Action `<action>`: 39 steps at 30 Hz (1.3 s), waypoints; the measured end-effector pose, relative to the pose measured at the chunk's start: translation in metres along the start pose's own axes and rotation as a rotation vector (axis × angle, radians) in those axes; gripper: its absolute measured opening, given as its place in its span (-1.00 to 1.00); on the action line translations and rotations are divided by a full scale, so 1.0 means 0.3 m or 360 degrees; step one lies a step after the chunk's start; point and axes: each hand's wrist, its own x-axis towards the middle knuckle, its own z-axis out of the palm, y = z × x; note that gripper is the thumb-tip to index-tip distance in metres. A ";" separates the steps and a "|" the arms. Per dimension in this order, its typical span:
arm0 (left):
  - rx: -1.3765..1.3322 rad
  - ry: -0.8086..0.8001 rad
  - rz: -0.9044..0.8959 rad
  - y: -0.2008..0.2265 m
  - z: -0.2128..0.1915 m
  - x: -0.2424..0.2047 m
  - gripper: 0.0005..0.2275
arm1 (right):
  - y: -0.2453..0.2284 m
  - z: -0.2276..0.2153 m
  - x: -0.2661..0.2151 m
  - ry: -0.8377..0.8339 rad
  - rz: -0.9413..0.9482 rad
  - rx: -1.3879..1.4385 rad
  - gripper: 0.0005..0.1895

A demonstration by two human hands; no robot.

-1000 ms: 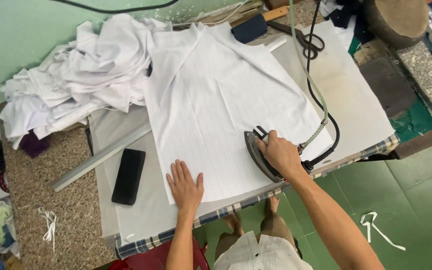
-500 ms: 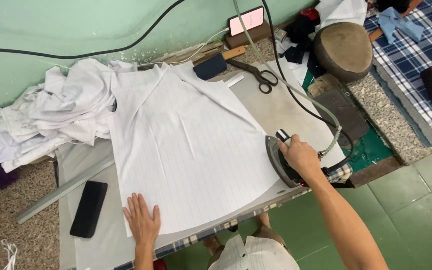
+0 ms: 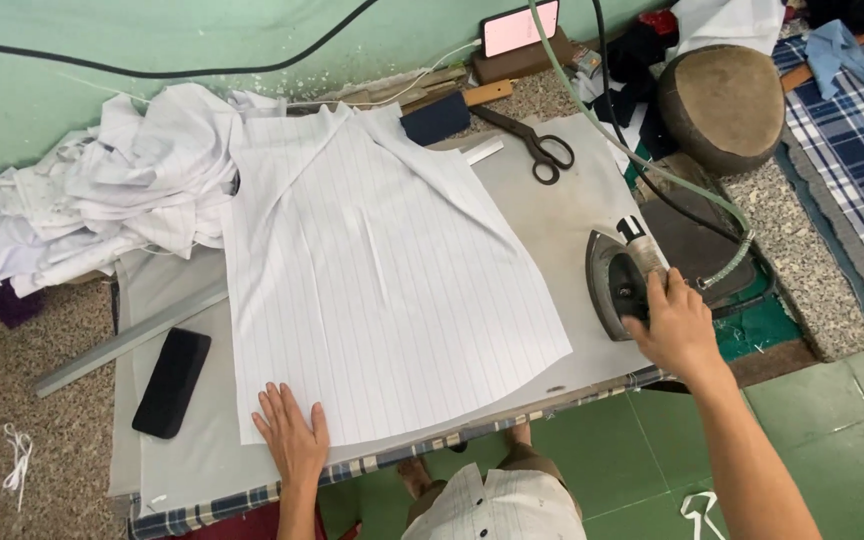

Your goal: The person irons a white striped shirt on a work table using a steam iron, then trims the shirt's edges with scissors. The person repeatedly smooths the fabric, irons different sections, and cuts along the side seams and bottom hem.

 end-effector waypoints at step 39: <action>-0.0025 -0.0287 -0.0228 -0.057 -0.230 0.226 -0.46 | -0.560 0.256 0.230 0.0462 -0.0555 0.0241 -0.39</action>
